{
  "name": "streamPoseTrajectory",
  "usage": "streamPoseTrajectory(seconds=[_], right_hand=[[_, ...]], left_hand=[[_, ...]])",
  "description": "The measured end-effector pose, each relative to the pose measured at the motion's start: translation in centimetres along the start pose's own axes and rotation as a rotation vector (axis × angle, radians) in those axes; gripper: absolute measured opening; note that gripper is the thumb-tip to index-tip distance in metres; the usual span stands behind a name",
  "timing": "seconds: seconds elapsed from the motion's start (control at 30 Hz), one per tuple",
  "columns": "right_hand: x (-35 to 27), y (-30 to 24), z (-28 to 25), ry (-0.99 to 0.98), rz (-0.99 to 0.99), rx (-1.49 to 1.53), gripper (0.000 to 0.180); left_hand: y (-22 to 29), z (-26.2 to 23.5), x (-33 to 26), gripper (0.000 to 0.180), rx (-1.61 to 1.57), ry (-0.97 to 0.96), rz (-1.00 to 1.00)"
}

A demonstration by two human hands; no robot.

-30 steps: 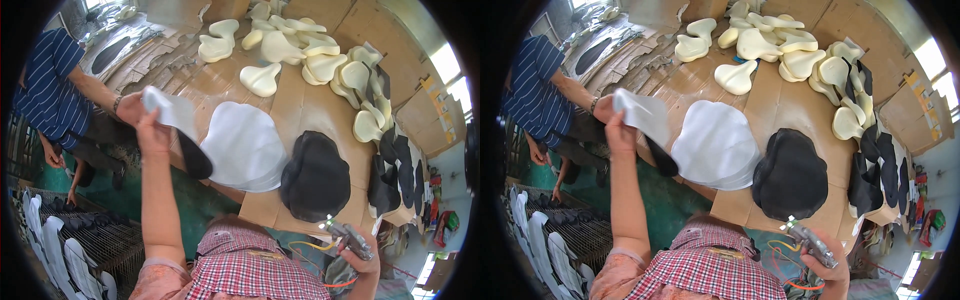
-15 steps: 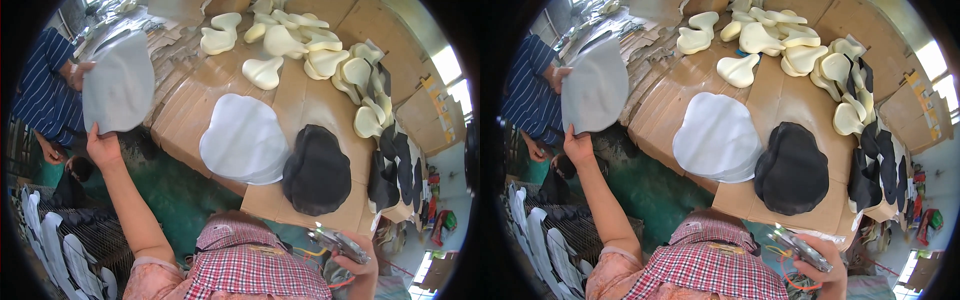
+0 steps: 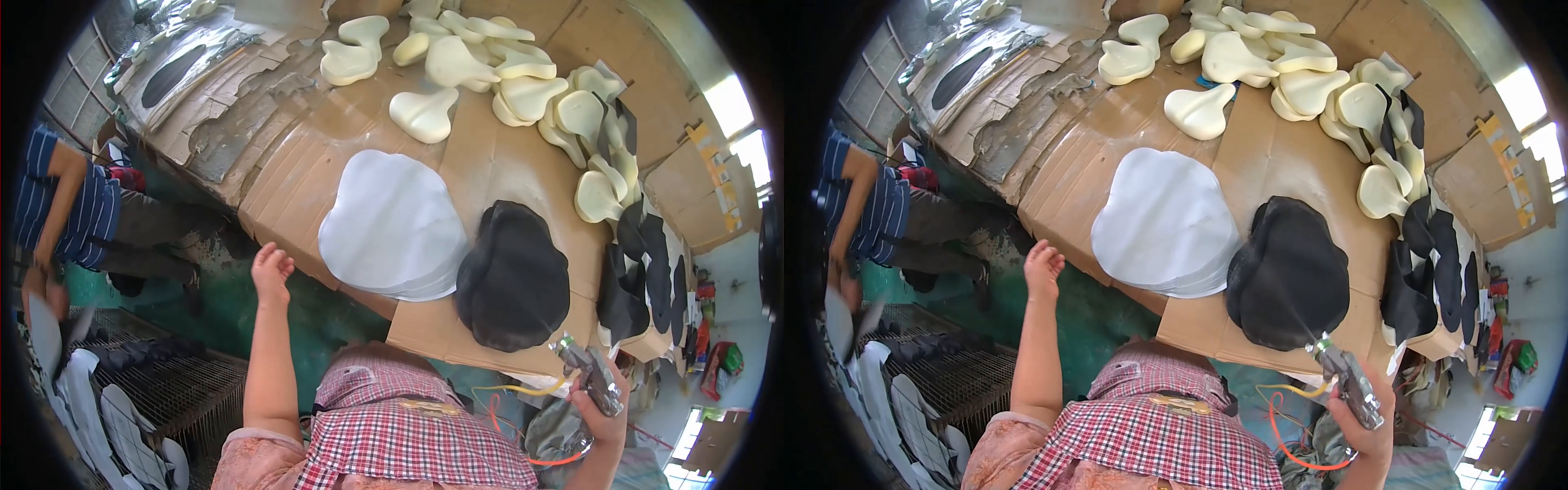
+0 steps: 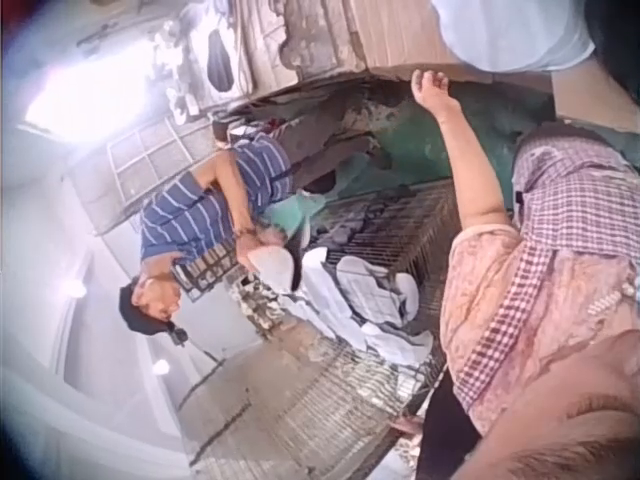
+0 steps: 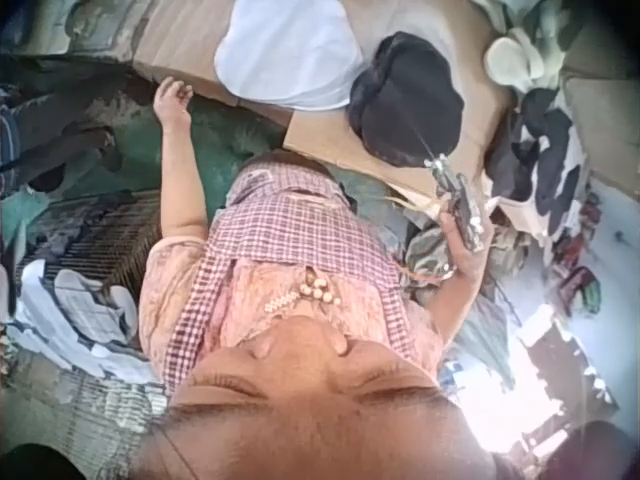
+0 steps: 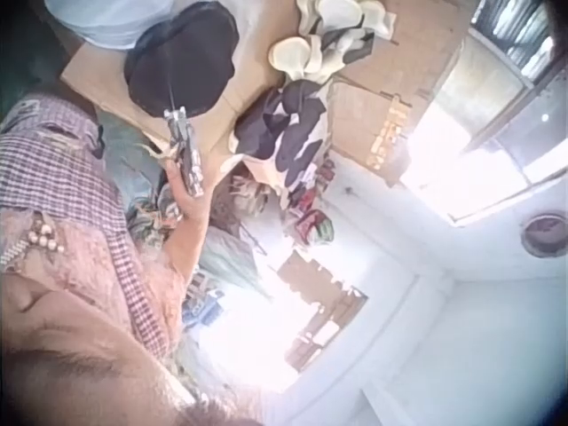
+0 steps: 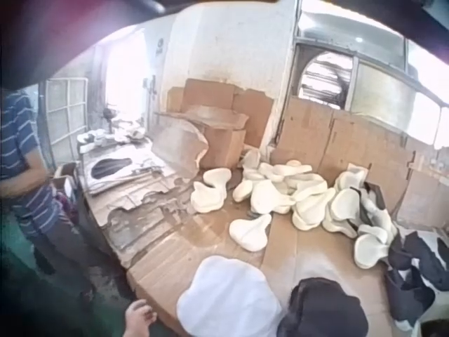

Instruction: Applying adhesive to bicycle seat covers using a spray gun and handing them to a coworker in a manufacturing facility.

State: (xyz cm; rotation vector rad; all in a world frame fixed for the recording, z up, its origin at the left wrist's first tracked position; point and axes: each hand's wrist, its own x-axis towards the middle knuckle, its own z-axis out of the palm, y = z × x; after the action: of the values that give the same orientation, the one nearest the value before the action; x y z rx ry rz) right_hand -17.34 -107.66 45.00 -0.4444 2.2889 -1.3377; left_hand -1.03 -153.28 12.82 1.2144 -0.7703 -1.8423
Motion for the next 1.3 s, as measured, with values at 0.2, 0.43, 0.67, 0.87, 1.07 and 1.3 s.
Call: streamPoseTrajectory(seconds=[0.2,0.43,0.67,0.87,1.07,1.3], right_hand=[[1.3,-1.2,-0.5,-0.331,-0.002,-0.088,0.052],[5.0,-1.9,0.9,-0.190,-0.146,0.109,0.055],[4.9,-1.7,-1.5,-0.444,-0.145,-0.266,0.053],[6.8,-1.1,0.0,-0.307,-0.283,-0.097,0.052],[3.4,1.0,-1.7,-0.272,-0.152,-0.143,0.050],[1.9,2.0,-0.9,-0.313,-0.070,0.029,0.050]], left_hand=[[-8.3,0.2,1.2,0.034,0.607,-0.021,0.034],[-9.1,4.7,-1.6,0.035,1.233,0.030,0.277],[-8.6,4.6,-1.0,0.025,1.353,0.035,0.303],[-8.3,5.5,-2.1,0.021,1.356,0.074,0.321],[-8.6,5.9,-1.9,0.019,1.323,0.036,0.329],[-8.3,6.7,-1.4,0.020,1.086,0.074,0.173]])
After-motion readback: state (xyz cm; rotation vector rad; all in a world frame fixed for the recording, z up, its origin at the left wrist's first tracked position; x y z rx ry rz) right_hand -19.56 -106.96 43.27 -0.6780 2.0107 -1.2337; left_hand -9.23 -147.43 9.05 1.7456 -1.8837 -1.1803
